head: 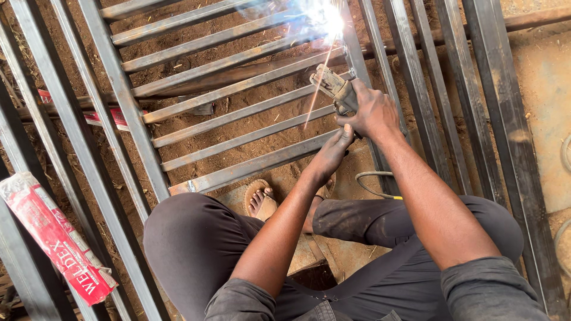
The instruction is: The person welds metal bars onto a gate frame using a welding torch while squatting on the ground.
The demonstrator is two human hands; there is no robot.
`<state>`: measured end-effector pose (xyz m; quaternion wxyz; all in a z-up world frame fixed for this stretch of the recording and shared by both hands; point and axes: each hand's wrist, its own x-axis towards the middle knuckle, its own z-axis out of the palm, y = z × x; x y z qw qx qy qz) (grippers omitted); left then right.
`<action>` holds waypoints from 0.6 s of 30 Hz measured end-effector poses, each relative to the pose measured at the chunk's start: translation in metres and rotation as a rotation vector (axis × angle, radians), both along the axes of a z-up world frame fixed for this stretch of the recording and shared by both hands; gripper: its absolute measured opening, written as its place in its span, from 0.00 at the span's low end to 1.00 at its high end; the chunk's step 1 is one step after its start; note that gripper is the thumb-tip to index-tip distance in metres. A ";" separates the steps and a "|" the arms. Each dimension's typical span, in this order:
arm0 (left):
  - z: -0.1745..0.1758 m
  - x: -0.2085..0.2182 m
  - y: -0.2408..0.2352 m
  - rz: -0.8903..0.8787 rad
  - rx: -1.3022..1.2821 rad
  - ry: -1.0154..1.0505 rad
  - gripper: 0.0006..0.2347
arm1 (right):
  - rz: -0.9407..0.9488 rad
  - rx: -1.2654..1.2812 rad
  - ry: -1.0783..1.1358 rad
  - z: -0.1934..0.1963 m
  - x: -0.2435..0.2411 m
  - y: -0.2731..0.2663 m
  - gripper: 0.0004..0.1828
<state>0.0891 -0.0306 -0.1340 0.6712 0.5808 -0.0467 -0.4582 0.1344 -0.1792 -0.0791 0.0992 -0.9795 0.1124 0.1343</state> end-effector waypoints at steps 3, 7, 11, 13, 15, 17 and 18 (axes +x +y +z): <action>0.000 0.000 0.001 0.000 0.017 0.013 0.41 | -0.014 0.012 0.008 -0.002 0.000 -0.001 0.40; -0.008 -0.001 -0.002 0.014 0.003 0.009 0.44 | -0.004 0.034 -0.018 -0.015 -0.001 -0.009 0.39; -0.015 -0.006 -0.008 -0.005 0.008 -0.004 0.46 | 0.177 0.120 -0.144 -0.033 -0.005 -0.029 0.39; -0.014 -0.010 -0.010 0.020 -0.005 -0.059 0.47 | 0.189 0.100 -0.157 -0.041 -0.004 -0.030 0.38; -0.010 -0.010 -0.010 0.039 -0.012 -0.067 0.47 | 0.167 0.079 -0.154 -0.042 -0.001 -0.029 0.40; -0.005 -0.003 -0.009 0.053 -0.007 -0.029 0.46 | 0.112 0.060 -0.140 -0.040 0.007 -0.019 0.44; -0.003 0.004 -0.010 0.088 -0.032 -0.037 0.45 | 0.093 0.067 -0.142 -0.036 0.014 -0.015 0.42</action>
